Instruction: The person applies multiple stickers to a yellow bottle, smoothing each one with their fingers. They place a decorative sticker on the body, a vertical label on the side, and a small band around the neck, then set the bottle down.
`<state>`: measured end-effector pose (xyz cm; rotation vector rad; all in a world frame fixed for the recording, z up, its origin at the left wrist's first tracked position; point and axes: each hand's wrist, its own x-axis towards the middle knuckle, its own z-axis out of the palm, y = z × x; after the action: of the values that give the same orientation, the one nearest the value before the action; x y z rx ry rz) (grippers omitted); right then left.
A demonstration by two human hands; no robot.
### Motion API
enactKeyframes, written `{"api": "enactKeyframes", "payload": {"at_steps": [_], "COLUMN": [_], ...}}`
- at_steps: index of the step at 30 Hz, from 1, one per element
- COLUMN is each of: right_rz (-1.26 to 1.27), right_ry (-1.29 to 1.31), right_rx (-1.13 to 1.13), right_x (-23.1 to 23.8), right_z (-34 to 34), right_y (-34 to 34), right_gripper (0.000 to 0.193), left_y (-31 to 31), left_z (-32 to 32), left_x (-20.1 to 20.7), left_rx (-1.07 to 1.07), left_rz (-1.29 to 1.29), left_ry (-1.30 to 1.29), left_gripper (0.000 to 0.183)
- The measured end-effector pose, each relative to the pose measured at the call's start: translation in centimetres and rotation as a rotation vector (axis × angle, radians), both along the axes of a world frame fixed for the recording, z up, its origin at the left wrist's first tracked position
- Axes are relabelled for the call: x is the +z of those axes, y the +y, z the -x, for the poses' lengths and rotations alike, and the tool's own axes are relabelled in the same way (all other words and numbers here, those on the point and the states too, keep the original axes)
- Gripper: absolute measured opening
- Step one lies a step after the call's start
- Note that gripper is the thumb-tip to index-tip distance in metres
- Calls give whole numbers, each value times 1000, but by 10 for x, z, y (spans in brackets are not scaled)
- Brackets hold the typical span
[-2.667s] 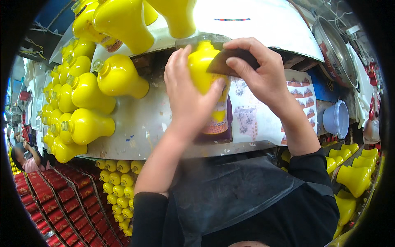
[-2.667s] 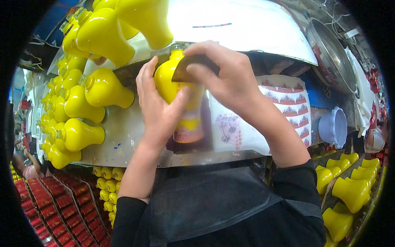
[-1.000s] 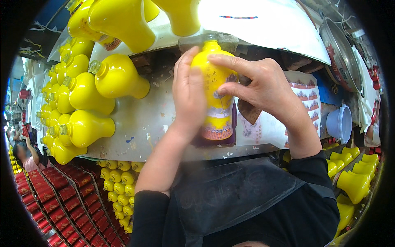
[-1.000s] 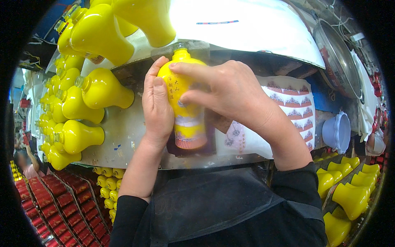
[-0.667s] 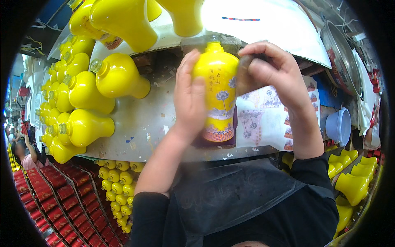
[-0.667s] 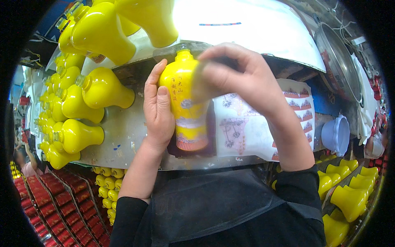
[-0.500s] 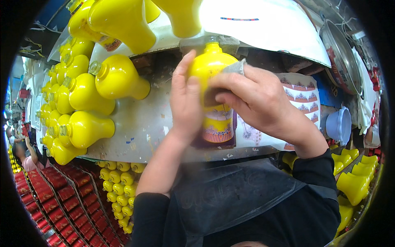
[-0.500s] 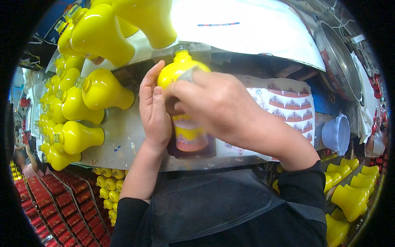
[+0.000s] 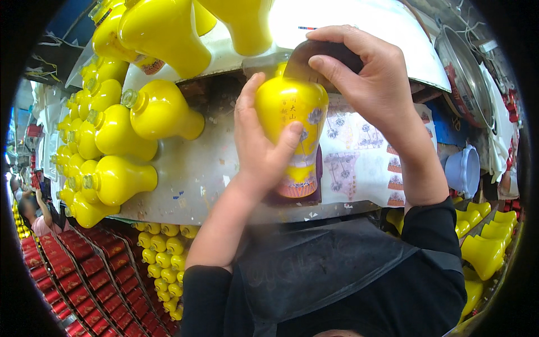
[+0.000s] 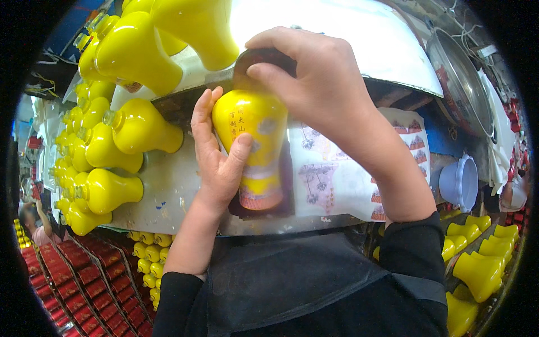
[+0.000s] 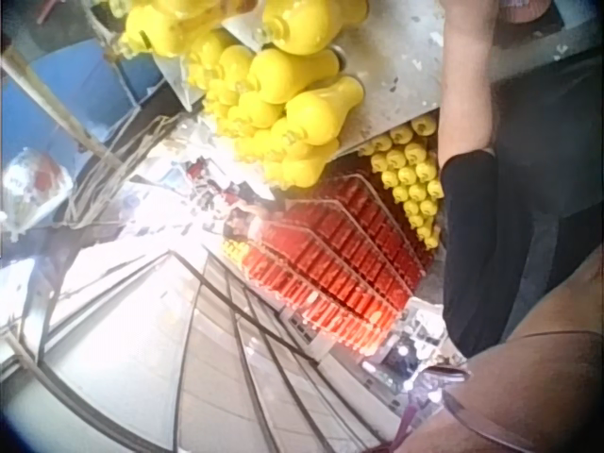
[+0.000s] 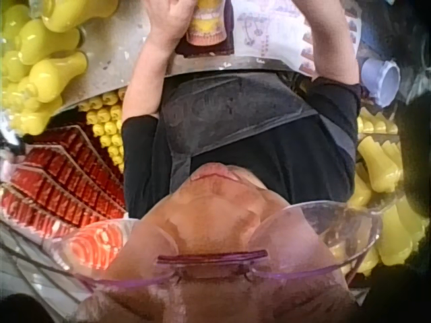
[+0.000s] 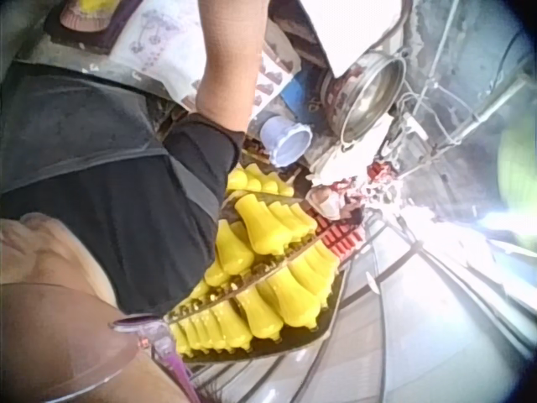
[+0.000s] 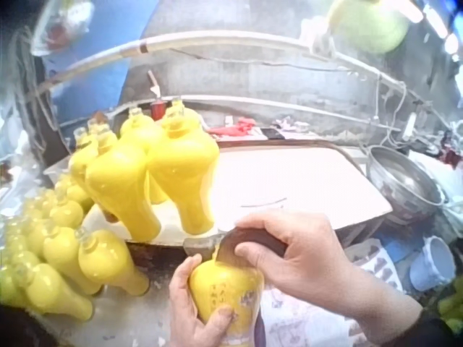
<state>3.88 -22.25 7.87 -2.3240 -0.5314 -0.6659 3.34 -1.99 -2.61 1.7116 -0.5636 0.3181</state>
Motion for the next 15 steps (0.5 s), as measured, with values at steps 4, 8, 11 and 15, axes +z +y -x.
{"api": "enactKeyframes", "payload": {"at_steps": [4, 8, 11, 15], "right_rz": [30, 70, 236, 338], "right_ry": [68, -52, -249, -449], "right_rx": [117, 64, -54, 139], "right_x": [-2, -13, -23, -39], "right_z": [-10, -20, -14, 26], "right_y": [-1, 0, -11, -5], "right_gripper": [19, 19, 19, 20], "left_y": [-3, -13, -16, -13], "left_z": [-11, -25, -30, -32], "left_x": [17, 32, 37, 39], "left_rx": [80, 132, 82, -74], "left_rz": [-69, -134, -2, 403], "left_ry": [-20, 10, 272, 566], "left_gripper": [78, 57, 51, 27]}}
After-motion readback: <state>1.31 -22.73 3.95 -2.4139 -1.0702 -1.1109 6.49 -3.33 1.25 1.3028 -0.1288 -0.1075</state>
